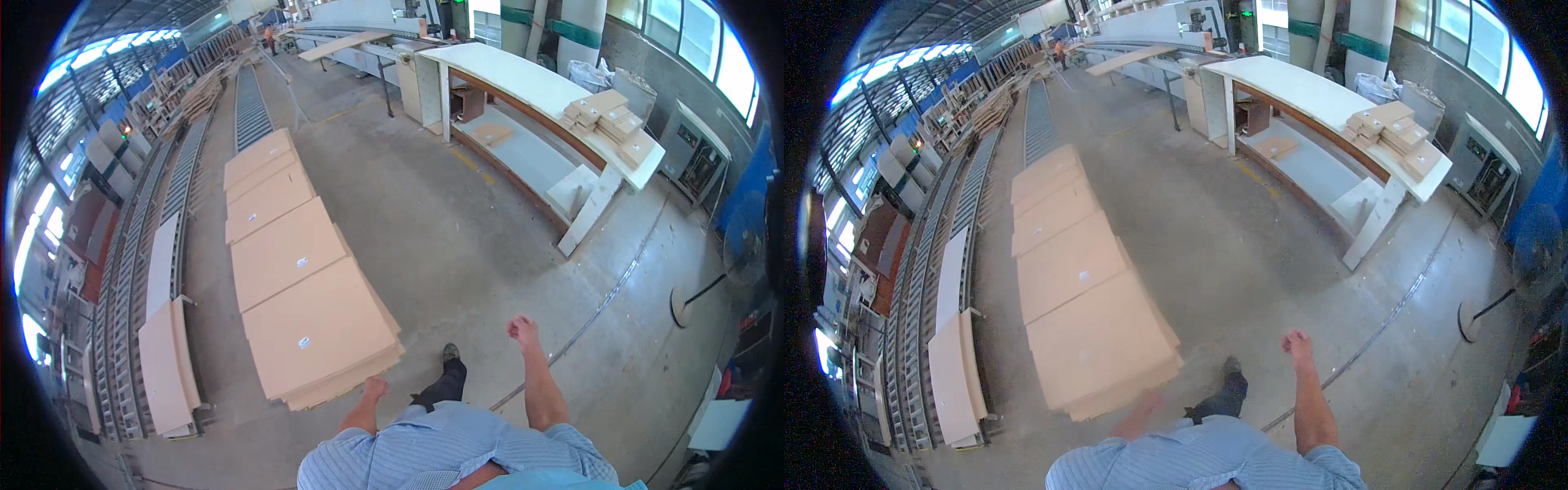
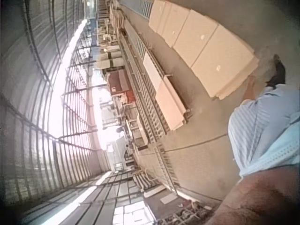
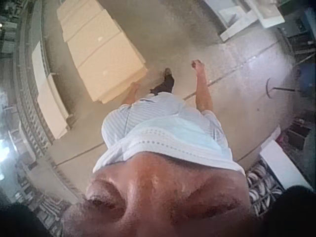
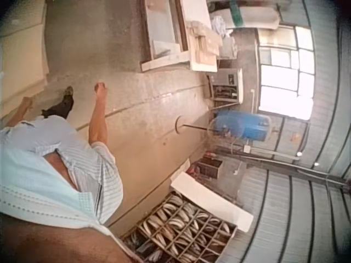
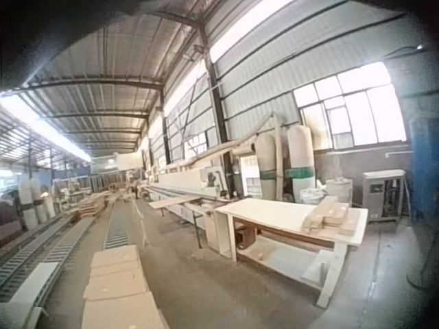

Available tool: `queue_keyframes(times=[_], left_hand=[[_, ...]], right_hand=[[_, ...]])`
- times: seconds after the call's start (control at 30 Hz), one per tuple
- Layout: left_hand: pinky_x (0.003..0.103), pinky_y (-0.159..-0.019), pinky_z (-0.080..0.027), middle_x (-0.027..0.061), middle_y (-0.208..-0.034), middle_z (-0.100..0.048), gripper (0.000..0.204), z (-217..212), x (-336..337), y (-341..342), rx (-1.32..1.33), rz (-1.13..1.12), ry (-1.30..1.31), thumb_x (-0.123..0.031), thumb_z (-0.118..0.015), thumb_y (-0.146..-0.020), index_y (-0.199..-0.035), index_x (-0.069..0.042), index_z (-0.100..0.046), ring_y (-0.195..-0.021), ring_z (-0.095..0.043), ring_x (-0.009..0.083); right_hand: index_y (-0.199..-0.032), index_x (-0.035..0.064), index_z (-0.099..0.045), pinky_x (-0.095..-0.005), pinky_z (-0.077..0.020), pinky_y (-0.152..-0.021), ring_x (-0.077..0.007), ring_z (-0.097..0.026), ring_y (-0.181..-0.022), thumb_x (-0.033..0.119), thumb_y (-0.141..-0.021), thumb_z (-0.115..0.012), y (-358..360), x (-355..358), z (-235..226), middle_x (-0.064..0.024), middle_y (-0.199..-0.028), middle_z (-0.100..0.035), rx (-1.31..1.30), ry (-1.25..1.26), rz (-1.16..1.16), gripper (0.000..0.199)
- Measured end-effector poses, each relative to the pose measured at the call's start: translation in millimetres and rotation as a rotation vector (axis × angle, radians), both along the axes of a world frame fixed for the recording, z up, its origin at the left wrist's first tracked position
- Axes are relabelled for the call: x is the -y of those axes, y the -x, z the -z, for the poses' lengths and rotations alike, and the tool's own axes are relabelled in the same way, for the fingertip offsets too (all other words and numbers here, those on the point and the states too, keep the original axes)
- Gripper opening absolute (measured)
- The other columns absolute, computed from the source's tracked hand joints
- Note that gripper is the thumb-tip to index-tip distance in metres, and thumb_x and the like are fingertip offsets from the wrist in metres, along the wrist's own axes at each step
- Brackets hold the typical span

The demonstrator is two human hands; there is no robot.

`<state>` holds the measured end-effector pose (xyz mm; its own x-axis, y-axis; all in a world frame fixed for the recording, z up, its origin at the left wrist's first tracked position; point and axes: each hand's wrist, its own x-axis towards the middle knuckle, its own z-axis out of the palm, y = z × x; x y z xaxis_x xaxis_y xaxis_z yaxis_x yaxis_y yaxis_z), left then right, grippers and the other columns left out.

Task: The person takes wooden boards from a machine conveyor by hand and stacks them onto a pile on the floor.

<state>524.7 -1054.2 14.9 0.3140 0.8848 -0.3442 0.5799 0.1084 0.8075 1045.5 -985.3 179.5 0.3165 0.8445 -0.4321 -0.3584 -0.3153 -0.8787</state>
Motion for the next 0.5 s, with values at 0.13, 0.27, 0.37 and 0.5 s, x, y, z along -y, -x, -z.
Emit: queue_keyframes(times=[0.13, 0.27, 0.37, 0.5], left_hand=[[0.042, -0.066, -0.051, 0.0089, -0.083, -0.068, 0.018, 10.0, -84.0, -32.7, -0.840, 0.374, -0.539, -0.022, -0.058, -0.070, -0.079, -0.012, -0.070, -0.077, -0.066, 0.0238], [0.036, -0.058, -0.050, 0.0093, -0.086, -0.066, 0.023, -7.3, -201.2, -94.7, -0.196, -0.086, -0.577, -0.017, -0.055, -0.077, -0.096, -0.009, -0.065, -0.072, -0.065, 0.0203], [0.030, -0.051, -0.048, 0.0019, -0.069, -0.062, 0.012, -86.5, -318.1, -183.3, 0.385, -0.679, 0.436, -0.017, -0.059, -0.080, -0.087, -0.009, -0.065, -0.058, -0.060, 0.0146], [0.029, -0.050, -0.047, 0.0025, -0.069, -0.062, 0.014, -101.3, -443.8, -216.4, 0.448, -0.606, 0.302, -0.018, -0.061, -0.079, -0.087, -0.007, -0.065, -0.058, -0.060, 0.0144]], right_hand=[[-0.085, 0.0061, -0.058, -0.0302, -0.0504, -0.057, -0.0172, -0.060, -0.060, 0.016, -0.087, -0.054, -23.2, -66.4, 11.9, -0.0057, -0.072, -0.061, 0.086, 0.083, -0.167, 0.011], [-0.089, 0.0037, -0.057, -0.0332, -0.0498, -0.051, -0.0215, -0.060, -0.060, 0.016, -0.087, -0.050, -93.0, -68.2, 62.7, -0.0114, -0.077, -0.061, -0.037, 0.348, 0.084, 0.014], [-0.088, 0.0039, -0.062, -0.0351, -0.0512, -0.055, -0.0199, -0.064, -0.069, 0.026, -0.083, -0.055, -229.2, -12.9, 225.4, -0.0110, -0.091, -0.066, 0.605, 0.019, -0.508, 0.024], [-0.092, 0.0096, -0.064, -0.0425, -0.0493, -0.072, -0.0242, -0.062, -0.088, 0.041, -0.081, -0.053, -204.4, -85.0, 251.9, -0.0093, -0.094, -0.066, 1.067, 0.521, -1.008, 0.035]])
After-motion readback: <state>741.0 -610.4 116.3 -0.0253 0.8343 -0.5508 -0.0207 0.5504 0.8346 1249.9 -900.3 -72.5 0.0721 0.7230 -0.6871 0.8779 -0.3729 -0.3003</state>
